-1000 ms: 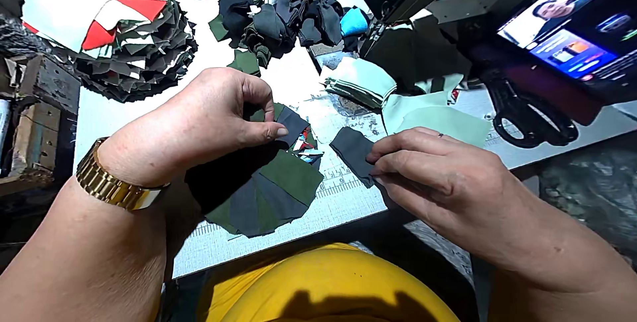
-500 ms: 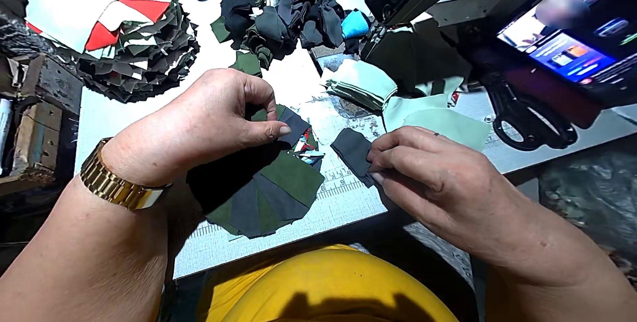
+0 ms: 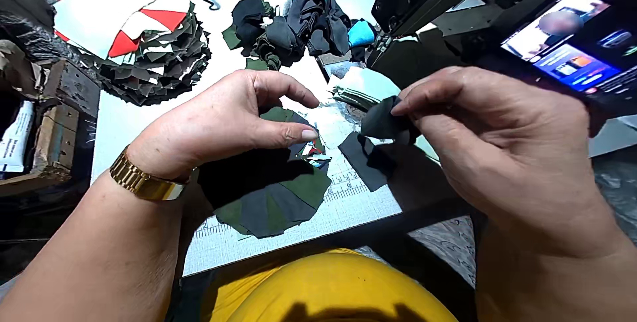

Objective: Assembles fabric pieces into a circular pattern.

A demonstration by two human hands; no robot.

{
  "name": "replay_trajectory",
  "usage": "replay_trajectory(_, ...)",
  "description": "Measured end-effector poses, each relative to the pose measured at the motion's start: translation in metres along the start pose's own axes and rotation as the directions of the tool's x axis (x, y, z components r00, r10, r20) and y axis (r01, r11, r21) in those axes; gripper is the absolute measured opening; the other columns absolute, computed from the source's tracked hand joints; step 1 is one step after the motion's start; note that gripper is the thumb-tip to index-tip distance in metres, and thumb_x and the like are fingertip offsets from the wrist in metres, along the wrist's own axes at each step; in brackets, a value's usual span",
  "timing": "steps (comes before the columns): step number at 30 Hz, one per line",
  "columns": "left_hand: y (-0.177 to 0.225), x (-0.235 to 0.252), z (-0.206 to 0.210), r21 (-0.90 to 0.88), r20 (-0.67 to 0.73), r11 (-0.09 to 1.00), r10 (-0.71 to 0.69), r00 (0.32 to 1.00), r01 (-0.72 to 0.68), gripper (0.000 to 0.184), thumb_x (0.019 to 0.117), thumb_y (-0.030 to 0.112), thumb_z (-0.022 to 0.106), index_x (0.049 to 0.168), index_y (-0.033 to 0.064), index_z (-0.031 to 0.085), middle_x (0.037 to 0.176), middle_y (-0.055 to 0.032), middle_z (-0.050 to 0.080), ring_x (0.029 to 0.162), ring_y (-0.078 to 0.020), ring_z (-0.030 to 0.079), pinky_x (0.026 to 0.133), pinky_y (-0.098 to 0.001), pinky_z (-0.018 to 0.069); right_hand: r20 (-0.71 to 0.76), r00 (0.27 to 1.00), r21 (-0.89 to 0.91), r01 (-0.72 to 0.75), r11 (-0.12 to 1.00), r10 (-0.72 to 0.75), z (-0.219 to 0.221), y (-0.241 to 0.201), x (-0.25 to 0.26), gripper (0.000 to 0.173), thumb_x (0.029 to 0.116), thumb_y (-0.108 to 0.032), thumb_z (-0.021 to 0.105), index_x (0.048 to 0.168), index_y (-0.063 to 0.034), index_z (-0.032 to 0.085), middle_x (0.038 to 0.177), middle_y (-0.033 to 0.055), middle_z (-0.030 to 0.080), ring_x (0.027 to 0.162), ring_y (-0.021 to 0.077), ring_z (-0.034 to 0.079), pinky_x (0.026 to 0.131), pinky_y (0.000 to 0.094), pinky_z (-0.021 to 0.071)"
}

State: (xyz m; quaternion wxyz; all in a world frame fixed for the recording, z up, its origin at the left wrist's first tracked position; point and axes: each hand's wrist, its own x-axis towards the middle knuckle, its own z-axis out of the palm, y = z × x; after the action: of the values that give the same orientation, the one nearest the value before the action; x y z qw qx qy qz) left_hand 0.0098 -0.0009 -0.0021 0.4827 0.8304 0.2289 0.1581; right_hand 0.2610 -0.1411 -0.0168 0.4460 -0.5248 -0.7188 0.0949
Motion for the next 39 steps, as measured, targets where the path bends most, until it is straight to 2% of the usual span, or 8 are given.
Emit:
replay_trajectory(3,0.001,0.001,0.004,-0.185,0.092,0.982,0.04,0.995,-0.023,0.044,0.0912,0.011,0.076,0.133,0.0037,0.063,0.102,-0.0035,0.074,0.083,-0.0068,0.071,0.073,-0.0196,0.0608,0.054,0.998,0.171,0.03,0.985,-0.039,0.006,-0.019,0.01,0.016,0.0932,-0.006,0.061,0.108,-0.0039,0.066,0.103,-0.0017,0.068,0.088,0.0037,0.067,0.08,0.0192,0.0596)
replay_trajectory(6,0.001,0.0,0.007,-0.252,0.162,0.967,0.086,0.983,-0.043,0.037,0.0905,0.011,0.074,0.126,0.0045,0.066,0.103,-0.002,0.073,0.088,-0.006,0.07,0.076,-0.02,0.0599,0.051,0.994,0.312,0.072,0.947,-0.093,0.016,-0.034,0.014,0.016,0.0898,-0.004,0.072,0.105,-0.0027,0.067,0.103,0.0008,0.069,0.086,0.0077,0.069,0.078,0.0222,0.0627)
replay_trajectory(10,0.001,-0.002,0.001,-0.262,0.198,0.963,0.109,0.974,-0.054,0.001,0.0925,0.005,0.072,0.093,0.0048,0.071,0.082,-0.0016,0.072,0.073,-0.0049,0.068,0.064,-0.0178,0.0571,-0.049,0.996,0.303,0.088,0.949,-0.076,0.025,-0.042,0.011,0.016,0.0908,0.003,0.068,0.106,-0.002,0.065,0.102,0.0018,0.071,0.088,0.0087,0.07,0.08,0.0229,0.063)
replay_trajectory(19,0.001,-0.004,-0.013,-0.042,0.289,0.999,0.039,0.957,-0.028,0.02,0.0998,0.014,0.064,0.082,0.0077,0.07,0.067,0.0015,0.064,0.058,-0.0024,0.059,0.05,-0.0154,0.0469,-0.064,0.97,0.294,-0.205,0.934,0.234,0.054,-0.032,-0.02,0.018,0.0906,0.001,0.07,0.107,-0.0035,0.063,0.089,0.0009,0.069,0.068,0.0076,0.069,0.058,0.0213,0.062)
replay_trajectory(22,-0.003,-0.003,-0.013,0.106,0.295,0.993,0.025,0.955,-0.058,0.024,0.1002,0.019,0.064,0.077,0.0114,0.068,0.061,0.0048,0.058,0.052,-0.0003,0.052,0.044,-0.0159,0.0385,-0.028,0.965,0.219,-0.248,0.944,0.26,0.06,-0.028,-0.025,0.014,0.092,-0.003,0.07,0.104,-0.006,0.063,0.085,-0.0002,0.067,0.064,0.0066,0.066,0.054,0.0209,0.0599)
replay_trajectory(31,-0.008,0.0,-0.004,0.343,0.213,0.939,-0.08,0.974,0.002,0.026,0.0957,0.026,0.073,0.073,0.0128,0.068,0.057,0.0048,0.054,0.048,-0.0015,0.046,0.043,-0.0194,0.0338,0.046,0.982,-0.119,-0.175,0.977,0.181,0.07,-0.017,-0.022,0.008,0.0941,-0.012,0.069,0.094,-0.0119,0.062,0.075,-0.0051,0.06,0.061,-0.0001,0.057,0.053,0.0148,0.0483)
replay_trajectory(36,-0.002,0.001,0.0,0.498,0.167,0.864,-0.179,0.97,0.074,0.026,0.0908,0.034,0.079,0.075,0.0161,0.068,0.06,0.006,0.056,0.053,-0.0038,0.05,0.049,-0.0237,0.0393,0.122,0.986,-0.335,-0.063,0.94,0.11,0.066,-0.017,-0.018,0.01,0.0971,-0.021,0.066,0.093,-0.0121,0.065,0.076,-0.0031,0.058,0.064,0.007,0.057,0.055,0.0248,0.0471)
replay_trajectory(39,-0.001,-0.001,-0.003,0.497,0.121,0.866,-0.134,0.983,0.057,0.023,0.0874,0.034,0.082,0.076,0.0176,0.069,0.062,0.007,0.058,0.055,-0.003,0.052,0.05,-0.0231,0.0414,0.135,0.987,-0.344,-0.034,0.939,0.085,0.055,-0.016,-0.015,0.011,0.0974,-0.021,0.066,0.093,-0.0112,0.068,0.081,-0.0012,0.06,0.07,0.0083,0.059,0.059,0.0249,0.0495)
